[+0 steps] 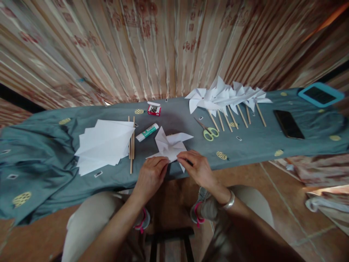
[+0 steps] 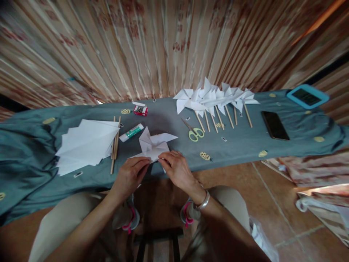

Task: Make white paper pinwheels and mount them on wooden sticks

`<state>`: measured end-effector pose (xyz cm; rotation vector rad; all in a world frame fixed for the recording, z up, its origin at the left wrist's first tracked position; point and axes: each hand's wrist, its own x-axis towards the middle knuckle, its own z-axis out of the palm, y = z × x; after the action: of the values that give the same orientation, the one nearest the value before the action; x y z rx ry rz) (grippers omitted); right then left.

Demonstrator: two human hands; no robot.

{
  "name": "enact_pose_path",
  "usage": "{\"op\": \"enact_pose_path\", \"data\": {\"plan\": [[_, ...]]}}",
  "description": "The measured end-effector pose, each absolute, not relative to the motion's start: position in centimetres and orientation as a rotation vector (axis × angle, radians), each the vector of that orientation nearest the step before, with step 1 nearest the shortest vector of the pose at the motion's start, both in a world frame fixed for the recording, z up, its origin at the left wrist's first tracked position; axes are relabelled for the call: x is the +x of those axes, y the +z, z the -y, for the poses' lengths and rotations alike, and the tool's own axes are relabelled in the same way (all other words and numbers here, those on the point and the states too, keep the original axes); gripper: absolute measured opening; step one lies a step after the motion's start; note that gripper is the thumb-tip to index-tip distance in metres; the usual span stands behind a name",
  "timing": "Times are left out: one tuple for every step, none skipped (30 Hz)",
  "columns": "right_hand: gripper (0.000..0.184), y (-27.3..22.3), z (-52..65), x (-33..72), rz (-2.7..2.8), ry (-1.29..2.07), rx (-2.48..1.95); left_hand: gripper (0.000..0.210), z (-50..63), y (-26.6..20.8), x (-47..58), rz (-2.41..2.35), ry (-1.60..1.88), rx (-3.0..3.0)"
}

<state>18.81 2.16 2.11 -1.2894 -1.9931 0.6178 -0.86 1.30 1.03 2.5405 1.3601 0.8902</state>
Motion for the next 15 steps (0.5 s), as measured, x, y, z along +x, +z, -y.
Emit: {"op": "enact_pose_path", "data": {"plan": [[0.016, 2.1, -2.2, 18.6, 1.964, 0.631, -1.302, 0.013, -1.3, 1.0, -0.9, -1.365, 0.899, 2.527], [0.016, 2.1, -2.3, 18.4, 1.932, 0.643, -1.313, 0.013, -1.4, 0.9, -1.0, -1.369, 0.901, 2.511], [0.016, 2.1, -2.4, 18.2, 1.904, 0.652, -1.322, 0.013, -1.5, 0.9, -1.0, -1.372, 0.897, 2.495], [0.016, 2.1, -2.4, 18.0, 1.88, 0.657, -1.334, 0.014, -1.6, 0.9, -1.1, -1.375, 0.888, 2.479], [0.016, 2.0, -2.5, 17.8, 1.857, 0.659, -1.352, 0.014, -1.6, 0.8, -1.1, -1.381, 0.881, 2.463], [0.016, 2.0, -2.6, 17.7, 1.838, 0.655, -1.375, 0.014, -1.7, 0.8, -1.1, -1.387, 0.875, 2.446], [0.016, 1.9, -2.6, 17.5, 1.826, 0.648, -1.4, 0.015, -1.8, 0.8, -1.0, -1.393, 0.875, 2.428], [0.016, 1.8, -2.7, 17.4, 1.82, 0.64, -1.424, 0.015, -1.9, 0.8, -1.0, -1.4, 0.881, 2.41], [0.017, 1.7, -2.7, 17.3, 1.817, 0.627, -1.445, 0.016, -1.9, 0.8, -0.9, -1.406, 0.891, 2.392], [0.017, 1.6, -2.8, 17.2, 1.819, 0.61, -1.461, 0.018, -1.9, 0.8, -0.8, -1.412, 0.905, 2.376], [0.017, 1.5, -2.9, 17.1, 1.83, 0.589, -1.473, 0.021, -1.9, 0.8, -0.8, -1.416, 0.917, 2.367], [0.017, 1.4, -2.9, 17.0, 1.844, 0.563, -1.483, 0.023, -1.8, 0.9, -0.7, -1.413, 0.927, 2.368], [0.017, 1.4, -2.9, 17.0, 1.86, 0.532, -1.492, 0.026, -1.7, 0.9, -0.7, -1.402, 0.937, 2.379], [0.016, 1.3, -2.9, 16.9, 1.878, 0.498, -1.498, 0.027, -1.6, 0.9, -0.6, -1.387, 0.939, 2.396], [0.015, 1.3, -2.9, 16.9, 1.896, 0.463, -1.502, 0.027, -1.4, 0.9, -0.6, -1.368, 0.935, 2.418]]}}
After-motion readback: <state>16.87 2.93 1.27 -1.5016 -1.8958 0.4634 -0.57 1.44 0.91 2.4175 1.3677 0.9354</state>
